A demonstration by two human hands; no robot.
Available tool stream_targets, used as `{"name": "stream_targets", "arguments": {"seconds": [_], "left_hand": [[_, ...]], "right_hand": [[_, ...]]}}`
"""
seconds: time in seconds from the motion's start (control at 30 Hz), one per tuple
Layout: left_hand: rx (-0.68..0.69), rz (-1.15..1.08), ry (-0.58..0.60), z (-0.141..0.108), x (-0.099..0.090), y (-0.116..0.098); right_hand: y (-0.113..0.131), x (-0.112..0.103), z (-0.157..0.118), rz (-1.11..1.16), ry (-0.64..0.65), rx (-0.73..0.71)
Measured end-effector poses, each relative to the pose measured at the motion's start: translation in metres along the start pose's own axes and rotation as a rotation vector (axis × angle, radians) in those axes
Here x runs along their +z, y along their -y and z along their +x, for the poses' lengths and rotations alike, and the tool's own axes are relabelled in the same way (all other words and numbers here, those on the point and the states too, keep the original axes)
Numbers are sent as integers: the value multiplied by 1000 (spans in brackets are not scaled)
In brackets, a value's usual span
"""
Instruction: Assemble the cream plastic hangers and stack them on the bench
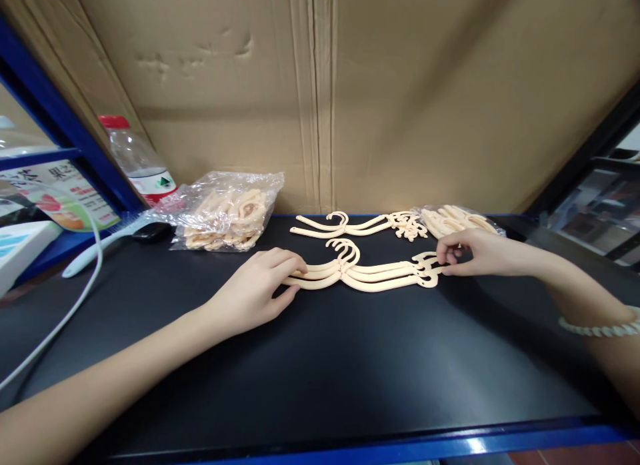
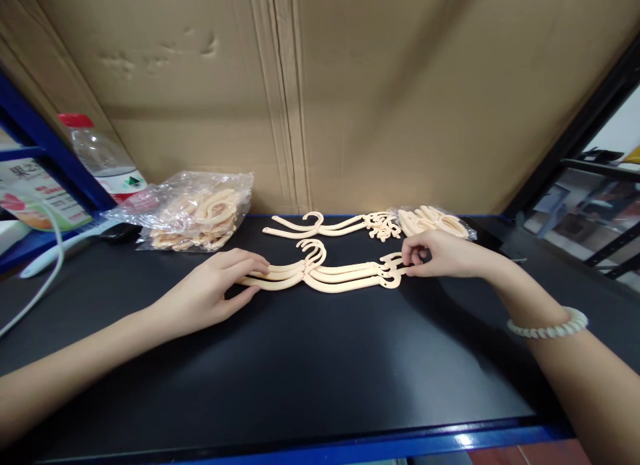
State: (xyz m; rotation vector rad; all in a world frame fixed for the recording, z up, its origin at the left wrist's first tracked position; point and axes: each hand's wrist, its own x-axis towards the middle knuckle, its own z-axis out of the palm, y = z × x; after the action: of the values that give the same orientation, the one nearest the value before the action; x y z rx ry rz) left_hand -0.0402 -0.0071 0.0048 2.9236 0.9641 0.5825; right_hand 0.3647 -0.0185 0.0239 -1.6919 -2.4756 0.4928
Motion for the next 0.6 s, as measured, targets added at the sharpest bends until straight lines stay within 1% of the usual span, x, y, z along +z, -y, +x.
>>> {"name": "stream_targets", "arguments": {"seconds": [0.27, 0.4, 0.5, 0.6], "left_hand": [[9, -4, -6, 0, 1, 0], [13, -1, -10, 0, 1, 1], [15, 5, -5, 0, 1, 1], [18, 8, -3, -1, 1, 1]], "right_hand": [[0, 0, -1, -3, 9, -4], [1, 0, -1, 28, -8, -10], [2, 0, 1, 42, -82, -18], [1, 2, 3, 53, -214, -26]]}}
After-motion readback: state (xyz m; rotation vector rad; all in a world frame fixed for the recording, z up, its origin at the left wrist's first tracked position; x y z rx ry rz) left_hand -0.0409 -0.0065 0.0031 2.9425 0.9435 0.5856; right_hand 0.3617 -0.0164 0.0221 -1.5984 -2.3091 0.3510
